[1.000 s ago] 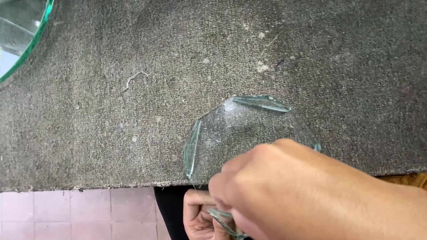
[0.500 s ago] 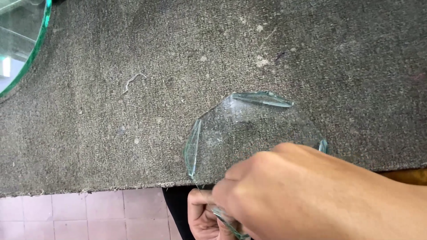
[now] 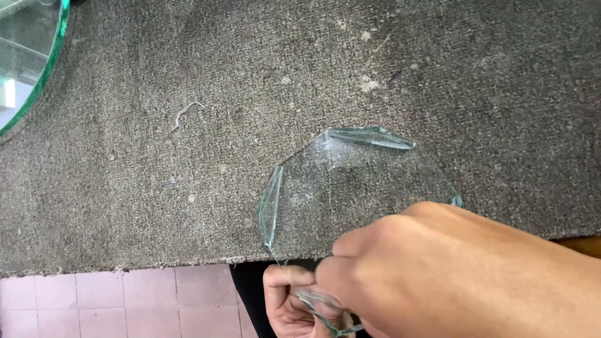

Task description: Scraping the edges of a hexagonal glass piece using a small metal blade to remove residue or smooth the edges.

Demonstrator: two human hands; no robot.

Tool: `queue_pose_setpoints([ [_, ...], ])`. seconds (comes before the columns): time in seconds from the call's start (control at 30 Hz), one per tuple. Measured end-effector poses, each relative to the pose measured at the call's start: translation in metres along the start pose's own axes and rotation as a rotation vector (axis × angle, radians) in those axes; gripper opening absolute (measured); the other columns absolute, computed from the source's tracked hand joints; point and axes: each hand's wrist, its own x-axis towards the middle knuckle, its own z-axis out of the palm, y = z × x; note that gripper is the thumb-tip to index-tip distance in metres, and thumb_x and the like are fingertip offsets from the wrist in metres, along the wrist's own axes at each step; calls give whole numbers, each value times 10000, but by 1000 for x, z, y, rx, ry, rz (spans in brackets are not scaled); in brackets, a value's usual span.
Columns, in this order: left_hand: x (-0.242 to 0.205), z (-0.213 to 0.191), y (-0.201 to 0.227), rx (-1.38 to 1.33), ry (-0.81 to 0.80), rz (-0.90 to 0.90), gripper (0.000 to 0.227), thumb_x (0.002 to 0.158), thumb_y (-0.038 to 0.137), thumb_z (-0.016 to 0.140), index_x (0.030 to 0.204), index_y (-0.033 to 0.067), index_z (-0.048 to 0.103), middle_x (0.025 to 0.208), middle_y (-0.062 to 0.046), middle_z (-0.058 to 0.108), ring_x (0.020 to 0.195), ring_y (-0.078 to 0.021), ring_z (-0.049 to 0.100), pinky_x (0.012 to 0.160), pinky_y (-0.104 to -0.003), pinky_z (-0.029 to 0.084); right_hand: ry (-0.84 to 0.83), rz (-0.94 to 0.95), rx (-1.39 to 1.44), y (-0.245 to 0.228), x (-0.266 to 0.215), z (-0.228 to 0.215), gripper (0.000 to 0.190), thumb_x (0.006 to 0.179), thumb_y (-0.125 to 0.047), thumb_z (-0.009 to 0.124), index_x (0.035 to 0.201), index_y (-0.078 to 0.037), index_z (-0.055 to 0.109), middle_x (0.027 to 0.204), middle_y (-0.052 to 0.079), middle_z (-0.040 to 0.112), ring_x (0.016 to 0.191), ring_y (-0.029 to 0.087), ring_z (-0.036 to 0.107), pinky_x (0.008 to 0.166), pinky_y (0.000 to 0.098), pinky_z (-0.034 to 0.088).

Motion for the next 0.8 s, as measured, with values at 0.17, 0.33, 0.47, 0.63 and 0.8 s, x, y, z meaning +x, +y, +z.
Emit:
queue_pose_setpoints([
  [0.17,4,2,-11,-152,-84,125,549,826,258,1018,992,3,561,592,-69,614,461,-88,540,442,-222,351,154,-64,-47,15,6,19,107,1001,-359,566,895,-351,577,882,-183,616,720,149,651,663,376,526],
  [0.33,0,0,-7,99,10,103,411,784,215,941,915,50,588,562,59,510,481,23,396,432,-192,220,185,-150,-9,7,7,11,145,1010,-296,620,1085,-401,686,969,-145,683,777,194,732,651,452,601],
  [0.47,3,0,-8,-13,-43,123,577,789,352,1034,980,29,597,553,51,466,450,-4,380,390,-226,198,25,-34,-18,8,-2,6,73,1011,-366,564,944,-340,580,893,-152,593,720,170,650,671,380,517],
  [0.63,-1,1,-5,-23,43,57,525,735,205,1021,962,36,578,527,39,502,426,-12,424,389,-205,222,315,-97,-72,17,11,27,179,1046,-376,565,867,-360,571,815,-177,603,708,133,642,598,402,536],
  [0.8,1,1,-7,26,25,95,491,708,167,999,963,38,600,583,5,559,455,-8,434,408,-192,267,51,-58,-19,12,4,16,143,1085,-452,565,1004,-338,596,931,-141,628,787,192,707,713,433,571],
])
